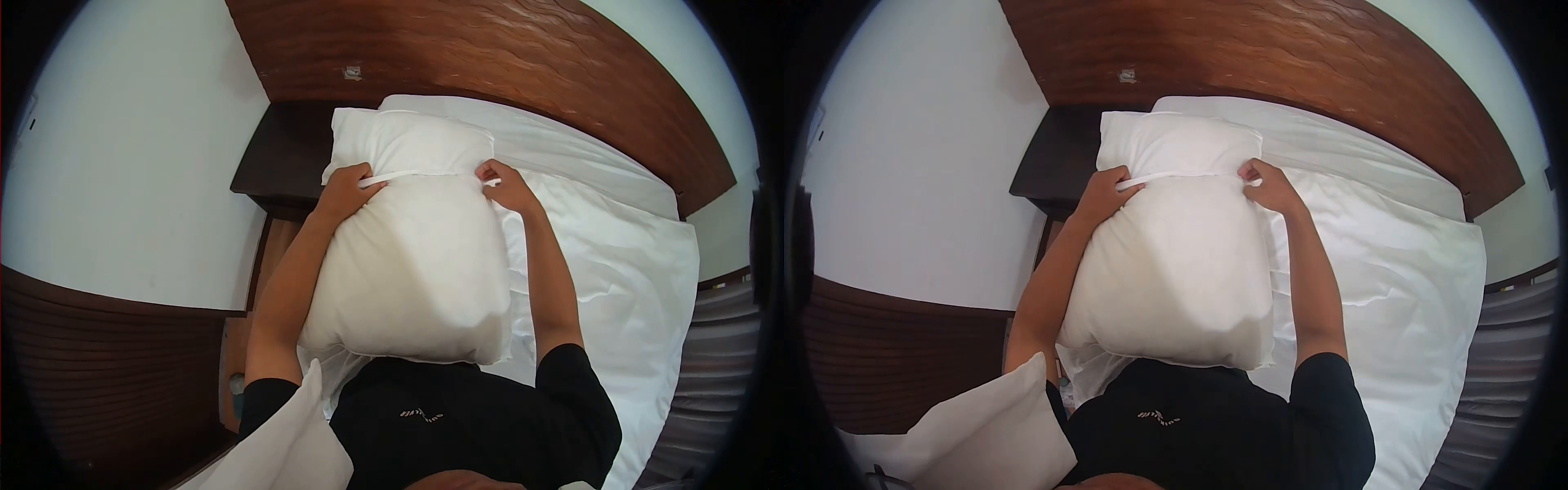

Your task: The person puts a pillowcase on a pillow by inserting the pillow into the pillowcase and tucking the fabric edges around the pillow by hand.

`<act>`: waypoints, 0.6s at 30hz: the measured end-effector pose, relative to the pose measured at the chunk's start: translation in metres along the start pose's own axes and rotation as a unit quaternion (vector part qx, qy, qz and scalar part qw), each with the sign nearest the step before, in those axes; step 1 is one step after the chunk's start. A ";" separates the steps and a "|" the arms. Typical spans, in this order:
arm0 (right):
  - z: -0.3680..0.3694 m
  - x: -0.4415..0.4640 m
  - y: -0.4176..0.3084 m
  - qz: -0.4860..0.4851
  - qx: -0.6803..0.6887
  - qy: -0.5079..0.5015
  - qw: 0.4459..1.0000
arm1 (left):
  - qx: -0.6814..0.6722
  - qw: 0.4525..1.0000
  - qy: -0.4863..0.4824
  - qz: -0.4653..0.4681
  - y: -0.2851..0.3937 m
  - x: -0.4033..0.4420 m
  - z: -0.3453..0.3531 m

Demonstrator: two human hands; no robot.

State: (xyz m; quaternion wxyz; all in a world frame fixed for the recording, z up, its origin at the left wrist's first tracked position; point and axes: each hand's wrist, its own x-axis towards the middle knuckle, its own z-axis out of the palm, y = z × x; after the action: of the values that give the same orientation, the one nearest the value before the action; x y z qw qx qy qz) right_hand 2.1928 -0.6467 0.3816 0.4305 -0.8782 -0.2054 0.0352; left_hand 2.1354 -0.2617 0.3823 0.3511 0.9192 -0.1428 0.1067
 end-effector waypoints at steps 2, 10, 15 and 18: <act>0.003 -0.006 0.027 0.048 0.080 -0.016 0.995 | 0.041 0.999 0.016 0.005 -0.008 -0.003 0.004; 0.024 -0.004 0.020 0.148 0.249 0.058 0.955 | 0.083 0.992 0.050 0.078 0.002 -0.004 -0.007; 0.040 -0.005 0.014 0.142 0.253 0.073 0.954 | 0.002 0.990 0.094 0.105 0.007 -0.001 -0.001; 0.050 -0.002 0.025 0.116 0.215 0.067 0.968 | -0.028 0.993 0.074 0.092 0.015 0.005 -0.001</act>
State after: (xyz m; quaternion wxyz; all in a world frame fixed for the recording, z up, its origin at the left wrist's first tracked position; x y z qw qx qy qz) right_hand 2.1869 -0.6238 0.3309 0.6145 -0.7835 -0.0608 0.0693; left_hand 2.1353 -0.2727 0.3935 0.3748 0.8816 -0.2038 0.2019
